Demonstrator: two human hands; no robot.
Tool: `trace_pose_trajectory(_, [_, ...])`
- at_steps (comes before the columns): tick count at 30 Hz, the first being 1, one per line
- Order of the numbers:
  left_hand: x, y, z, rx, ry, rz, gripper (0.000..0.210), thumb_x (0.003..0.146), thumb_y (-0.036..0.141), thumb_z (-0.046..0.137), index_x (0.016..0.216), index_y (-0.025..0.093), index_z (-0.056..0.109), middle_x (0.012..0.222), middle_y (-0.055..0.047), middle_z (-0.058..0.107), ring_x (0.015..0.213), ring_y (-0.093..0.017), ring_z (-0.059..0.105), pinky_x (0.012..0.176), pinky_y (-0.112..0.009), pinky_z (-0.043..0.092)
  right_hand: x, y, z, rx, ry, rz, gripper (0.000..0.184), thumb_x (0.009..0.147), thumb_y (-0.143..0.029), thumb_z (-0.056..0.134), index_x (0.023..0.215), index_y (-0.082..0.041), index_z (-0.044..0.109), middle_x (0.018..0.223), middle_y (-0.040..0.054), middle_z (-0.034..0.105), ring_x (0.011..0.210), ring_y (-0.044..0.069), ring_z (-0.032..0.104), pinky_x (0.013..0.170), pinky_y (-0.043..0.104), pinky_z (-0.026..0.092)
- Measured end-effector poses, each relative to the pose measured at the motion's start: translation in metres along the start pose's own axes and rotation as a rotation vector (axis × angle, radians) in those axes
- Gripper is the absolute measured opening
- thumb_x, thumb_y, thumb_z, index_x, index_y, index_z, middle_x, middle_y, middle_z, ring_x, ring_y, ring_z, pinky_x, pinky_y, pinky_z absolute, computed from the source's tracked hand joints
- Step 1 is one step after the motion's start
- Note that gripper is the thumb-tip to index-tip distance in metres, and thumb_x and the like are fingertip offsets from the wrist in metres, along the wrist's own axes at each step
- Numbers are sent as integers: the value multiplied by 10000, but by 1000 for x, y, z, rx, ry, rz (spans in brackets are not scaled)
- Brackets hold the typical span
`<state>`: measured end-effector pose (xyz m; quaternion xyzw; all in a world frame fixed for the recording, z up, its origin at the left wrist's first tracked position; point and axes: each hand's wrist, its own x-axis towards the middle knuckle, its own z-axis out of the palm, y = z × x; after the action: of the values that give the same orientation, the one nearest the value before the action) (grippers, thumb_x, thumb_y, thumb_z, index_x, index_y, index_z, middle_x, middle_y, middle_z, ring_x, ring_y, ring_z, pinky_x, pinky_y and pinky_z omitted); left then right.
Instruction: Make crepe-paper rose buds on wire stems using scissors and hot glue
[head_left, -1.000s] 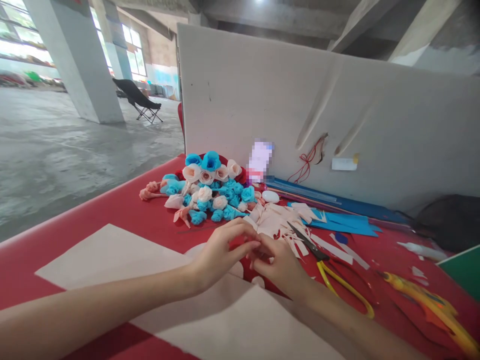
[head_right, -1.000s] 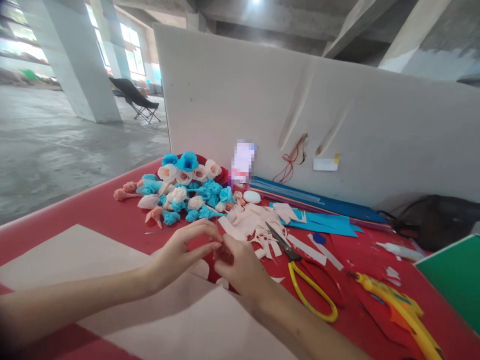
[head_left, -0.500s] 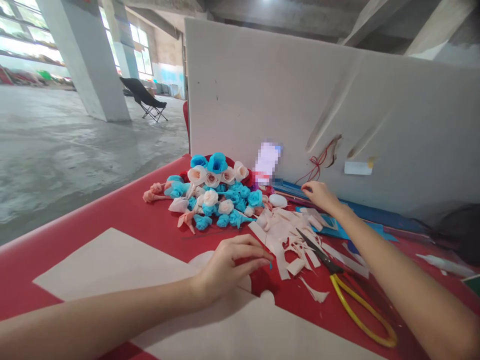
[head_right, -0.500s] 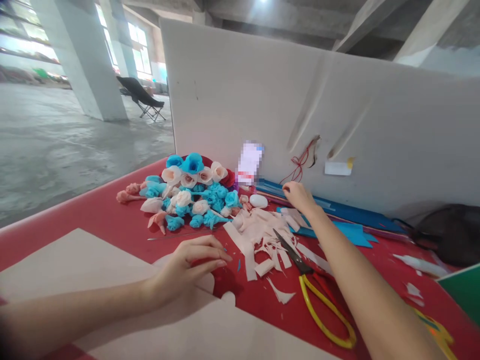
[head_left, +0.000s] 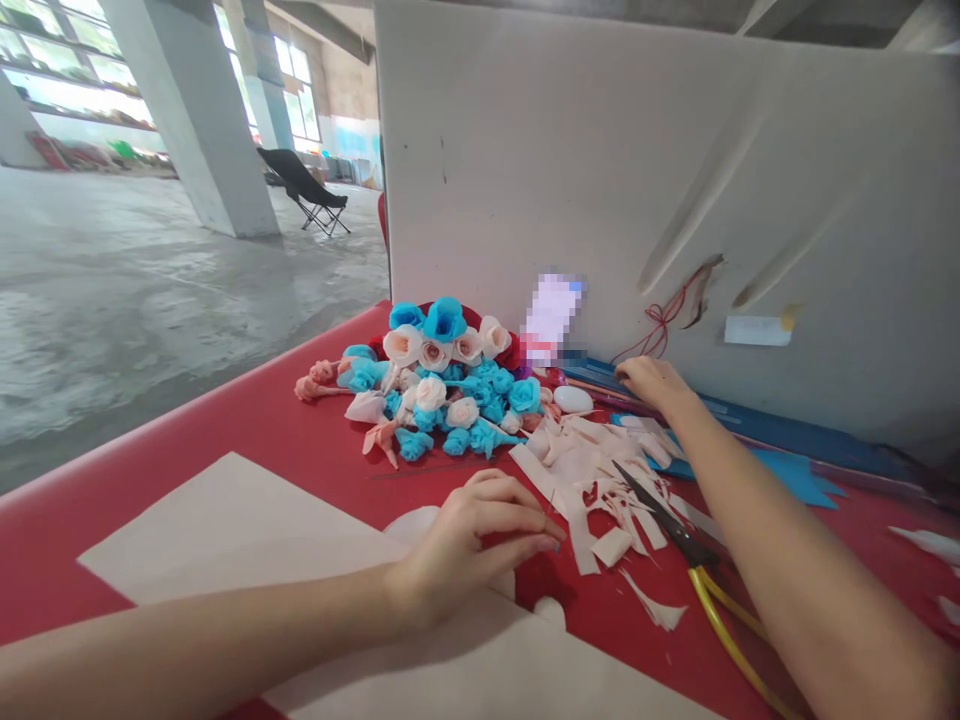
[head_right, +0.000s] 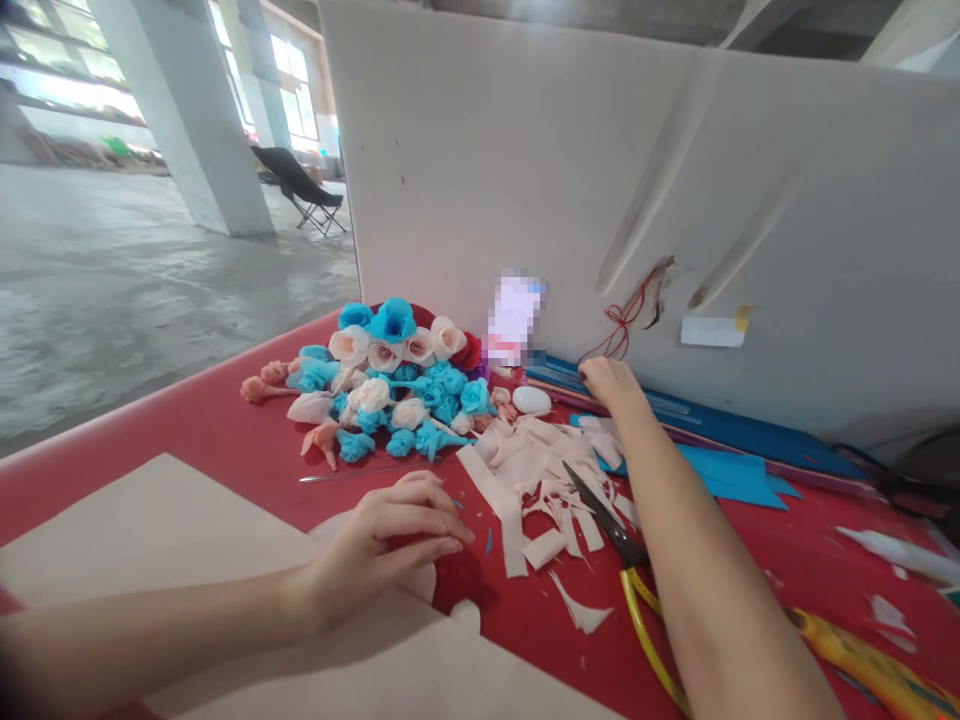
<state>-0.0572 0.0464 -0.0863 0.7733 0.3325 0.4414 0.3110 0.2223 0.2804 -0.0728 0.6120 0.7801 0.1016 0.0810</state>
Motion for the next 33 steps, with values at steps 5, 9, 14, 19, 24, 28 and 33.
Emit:
trace_pose_trajectory(5, [1, 0, 1, 36, -1, 8, 162, 794, 236, 553, 779, 187, 707, 759, -39, 672, 727, -133, 563, 753, -257, 434, -1, 1, 0, -19, 1, -45, 243, 883, -295, 481, 1075, -151, 525, 1080, 75, 524, 915, 172, 537, 785, 363, 470])
trace_pose_trajectory(9, [0, 0, 0, 36, -14, 10, 154, 794, 219, 554, 774, 182, 702, 761, -34, 674, 731, -131, 569, 765, -262, 421, -1, 4, -1, -46, -1, -49, 238, 880, -296, 488, 1063, -149, 529, 1060, 71, 532, 902, 169, 542, 773, 355, 474])
trace_pose_trajectory(14, [-1, -1, 0, 46, -16, 41, 140, 791, 199, 561, 786, 174, 699, 758, -27, 666, 727, -122, 574, 805, -268, 392, -5, 6, -5, -81, 18, -5, 241, 879, -298, 490, 1062, -146, 529, 1054, 70, 534, 899, 169, 543, 771, 355, 473])
trace_pose_trajectory(19, [-1, -2, 1, 45, -7, 43, 146, 792, 199, 558, 772, 178, 701, 750, -28, 671, 722, -128, 579, 810, -279, 391, -15, 10, -5, -92, 68, 17, 235, 881, -299, 486, 1055, -148, 532, 1047, 69, 537, 890, 165, 545, 768, 351, 474])
trace_pose_trajectory(24, [1, -1, 1, 47, -21, 34, 144, 787, 187, 562, 780, 169, 704, 751, -39, 668, 733, -134, 575, 779, -272, 410, -19, 15, -3, -72, 151, -11, 228, 884, -293, 481, 1053, -151, 535, 1061, 71, 533, 909, 168, 539, 784, 359, 469])
trace_pose_trajectory(28, [1, -2, 1, 52, -23, 33, 165, 803, 209, 540, 780, 182, 702, 754, -37, 670, 727, -135, 575, 782, -281, 414, -19, 19, -2, -32, 186, -24, 224, 884, -296, 480, 1047, -153, 538, 1051, 69, 537, 895, 164, 543, 777, 352, 472])
trace_pose_trajectory(33, [0, -3, 1, 45, -27, 34, 153, 797, 202, 550, 778, 177, 700, 753, -38, 673, 725, -136, 578, 787, -286, 406, -22, 21, -4, 63, 219, -22, 224, 882, -297, 483, 1041, -150, 539, 1044, 68, 539, 890, 163, 543, 772, 350, 473])
